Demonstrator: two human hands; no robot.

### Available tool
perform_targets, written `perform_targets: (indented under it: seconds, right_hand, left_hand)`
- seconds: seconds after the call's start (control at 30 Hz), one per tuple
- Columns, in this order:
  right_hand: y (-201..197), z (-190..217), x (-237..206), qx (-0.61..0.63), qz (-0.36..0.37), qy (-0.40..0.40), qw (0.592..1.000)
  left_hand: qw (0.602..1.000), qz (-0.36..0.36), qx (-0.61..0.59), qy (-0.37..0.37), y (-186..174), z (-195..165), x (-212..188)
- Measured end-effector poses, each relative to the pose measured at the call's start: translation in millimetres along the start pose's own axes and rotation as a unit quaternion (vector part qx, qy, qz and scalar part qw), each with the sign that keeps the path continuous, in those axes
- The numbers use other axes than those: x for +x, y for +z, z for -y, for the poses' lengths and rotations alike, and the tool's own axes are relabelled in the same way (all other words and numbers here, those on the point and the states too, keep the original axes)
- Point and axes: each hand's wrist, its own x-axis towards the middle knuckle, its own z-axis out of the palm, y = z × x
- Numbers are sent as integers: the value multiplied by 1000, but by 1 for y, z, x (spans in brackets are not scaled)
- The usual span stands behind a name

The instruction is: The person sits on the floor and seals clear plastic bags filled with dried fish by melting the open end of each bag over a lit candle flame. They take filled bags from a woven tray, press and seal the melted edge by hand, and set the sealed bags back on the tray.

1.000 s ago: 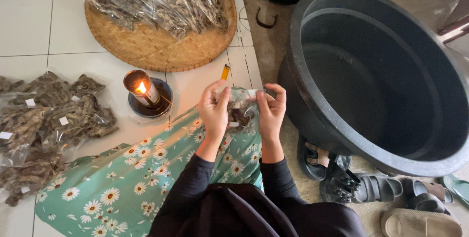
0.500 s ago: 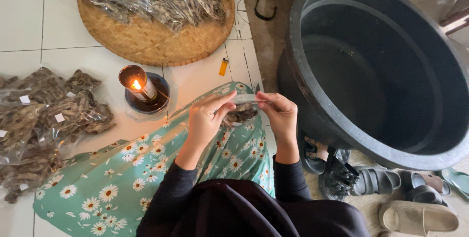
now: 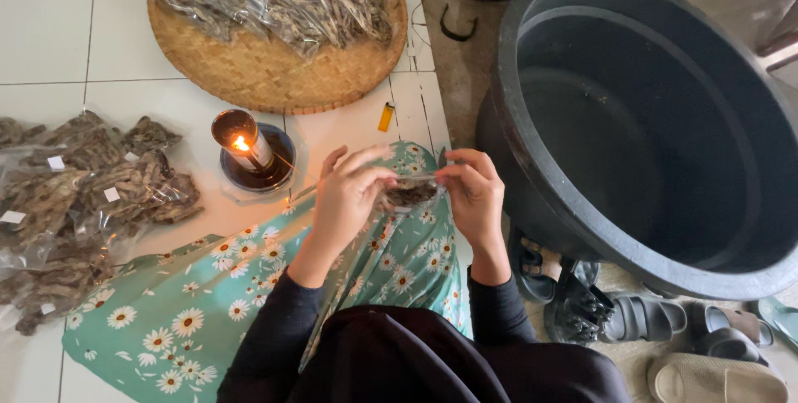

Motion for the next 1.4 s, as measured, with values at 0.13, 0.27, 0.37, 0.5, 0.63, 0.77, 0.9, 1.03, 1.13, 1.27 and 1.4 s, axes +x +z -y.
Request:
perform_targets:
  seconds: [0.13, 0.27, 0.37, 0.5, 0.63, 0.77, 0.9, 1.03, 1.13, 1.27, 1.4]
  right_hand:
    - [-7, -9, 8, -11, 29, 3, 1000]
    - [-7, -28, 28, -9, 50, -42, 998]
    - [-3, -41, 42, 4, 63, 29, 998]
    - [-2, -46, 50, 25, 101, 7, 995]
    - [-14, -40, 58, -30, 183, 30, 982]
    - [-15, -29, 65, 2, 227, 30, 973]
    - [-10, -24, 66, 2, 194, 43, 980]
    - [-4, -24, 61, -9, 156, 40, 987]
    - [-1, -23, 60, -21, 142, 45, 989]
    - [-3, -16, 58, -129, 127, -123, 976]
    - [-2, -15, 56, -167, 109, -128, 971]
  left_hand:
    - [1000, 1, 9, 25, 3, 11, 16]
    - [989, -29, 95, 114, 6, 12, 40]
    - [987, 19, 70, 142, 15, 9, 55]
    - [992, 53, 41, 108, 29, 9, 63]
    - [989, 27, 75, 122, 42, 6, 61]
    - [990, 21, 69, 120, 37, 4, 60]
    - [996, 39, 24, 80, 29, -1, 64]
    - [995, 90, -42, 14, 25, 2, 66]
    - [996, 61, 11, 68, 30, 4, 64]
    - [989, 14, 88, 118, 36, 4, 54]
    - [994, -14, 60, 90, 33, 1, 48]
